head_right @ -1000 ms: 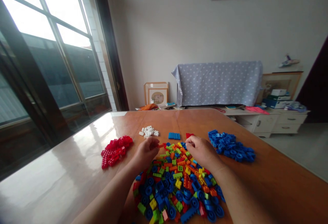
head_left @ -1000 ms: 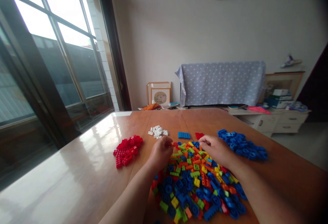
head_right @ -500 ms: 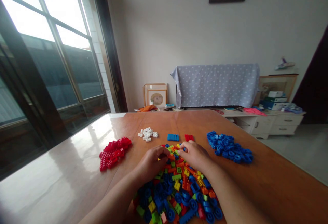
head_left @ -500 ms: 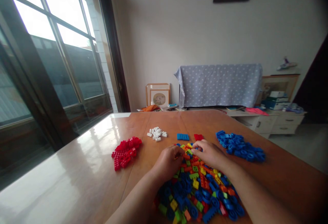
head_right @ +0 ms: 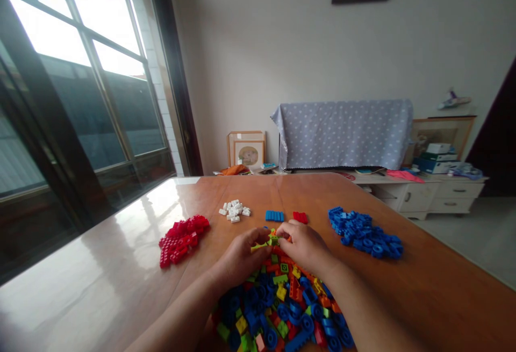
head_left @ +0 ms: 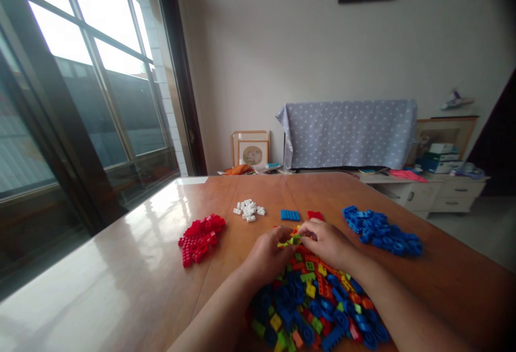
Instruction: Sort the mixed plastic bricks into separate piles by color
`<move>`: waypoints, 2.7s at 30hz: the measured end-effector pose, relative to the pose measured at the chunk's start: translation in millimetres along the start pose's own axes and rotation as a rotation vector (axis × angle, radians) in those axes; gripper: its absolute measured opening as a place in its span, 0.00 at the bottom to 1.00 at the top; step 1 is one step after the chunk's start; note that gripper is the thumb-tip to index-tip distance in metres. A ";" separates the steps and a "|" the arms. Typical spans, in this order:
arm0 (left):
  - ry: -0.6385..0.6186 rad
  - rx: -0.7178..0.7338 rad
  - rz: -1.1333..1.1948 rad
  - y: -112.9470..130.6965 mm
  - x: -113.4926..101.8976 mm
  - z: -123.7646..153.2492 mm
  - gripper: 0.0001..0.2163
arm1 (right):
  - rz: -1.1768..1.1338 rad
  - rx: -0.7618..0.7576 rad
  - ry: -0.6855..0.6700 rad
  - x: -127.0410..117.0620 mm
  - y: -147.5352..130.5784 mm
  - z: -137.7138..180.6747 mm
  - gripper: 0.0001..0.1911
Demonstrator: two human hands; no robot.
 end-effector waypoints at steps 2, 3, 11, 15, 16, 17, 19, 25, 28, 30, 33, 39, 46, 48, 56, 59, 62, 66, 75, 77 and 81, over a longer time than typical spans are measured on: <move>0.013 -0.017 0.010 -3.6 1.4 -1.7 0.13 | -0.065 -0.058 -0.019 2.1 -10.2 1.3 0.06; 0.018 -0.027 0.011 -5.9 2.4 -2.7 0.11 | -0.091 -0.082 -0.023 3.4 -14.4 2.0 0.06; 0.208 -0.187 -0.111 -37.9 -10.9 -13.7 0.09 | -0.157 0.030 0.054 6.9 -8.5 2.9 0.17; 0.333 -0.341 -0.362 -59.2 -35.6 -14.5 0.07 | -0.127 0.051 0.079 2.4 -0.9 3.2 0.14; 0.337 -0.386 -0.424 -63.3 -40.5 -13.7 0.07 | -0.127 0.045 0.078 1.7 0.0 3.3 0.14; 0.331 -0.437 -0.474 -66.9 -44.3 -12.7 0.07 | -0.127 0.039 0.078 1.2 0.6 3.5 0.13; 0.322 -0.523 -0.533 -71.8 -48.4 -10.9 0.09 | -0.125 0.030 0.079 0.9 1.5 3.6 0.13; 0.332 -0.494 -0.549 -73.4 -44.1 -11.6 0.12 | -0.113 0.024 0.093 -2.6 2.4 4.6 0.14; 0.241 -0.454 -0.572 -69.3 -41.0 -11.6 0.13 | -0.112 0.024 0.095 -5.6 1.1 5.3 0.14; 0.176 -0.429 -0.591 -65.8 -40.1 -11.0 0.14 | -0.114 0.021 0.096 -6.9 -0.4 5.4 0.14; 0.137 -0.420 -0.586 -61.9 -40.0 -10.3 0.15 | -0.122 0.016 0.105 -8.2 -2.2 5.2 0.13; 0.207 -0.486 -0.559 -64.0 -40.1 -11.2 0.17 | -0.098 0.027 0.131 -10.8 2.8 5.0 0.14; 0.185 -0.475 -0.610 -66.8 -40.8 -10.6 0.14 | -0.081 0.023 0.118 -11.0 7.7 7.7 0.14; 0.169 -0.484 -0.623 -66.3 -41.7 -11.1 0.13 | -0.087 0.007 0.126 -11.9 7.1 8.1 0.14; 0.103 -0.530 -0.679 -59.7 -43.2 -19.5 0.12 | -0.087 0.007 0.131 -16.2 6.1 9.5 0.16; 0.083 -0.558 -0.709 -58.1 -43.6 -26.3 0.12 | -0.085 0.003 0.138 -15.7 7.7 9.0 0.16; 0.073 -0.563 -0.736 -57.5 -42.1 -33.0 0.12 | -0.092 -0.005 0.141 -15.9 8.5 8.2 0.16; 0.076 -0.537 -0.759 -59.2 -37.9 -39.0 0.14 | -0.101 -0.001 0.143 -17.8 8.3 7.9 0.15; 0.111 -0.564 -0.779 -67.1 -38.6 -52.6 0.20 | -0.104 0.027 0.135 -16.3 12.8 5.5 0.16; 0.115 -0.556 -0.773 -67.7 -39.3 -53.7 0.19 | -0.100 0.024 0.139 -15.6 14.2 4.9 0.16; 0.136 -0.528 -0.758 -69.6 -38.1 -53.3 0.18 | -0.092 0.025 0.141 -15.7 14.9 5.5 0.15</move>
Point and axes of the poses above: each hand's wrist, its own z-axis away from the middle knuckle, its own x-axis out of the palm, y = z × x, the point moved 1 cm from there along -z, towards the middle knuckle, and after that the axes turned 5 degrees about -x, right-handed, at the moved point
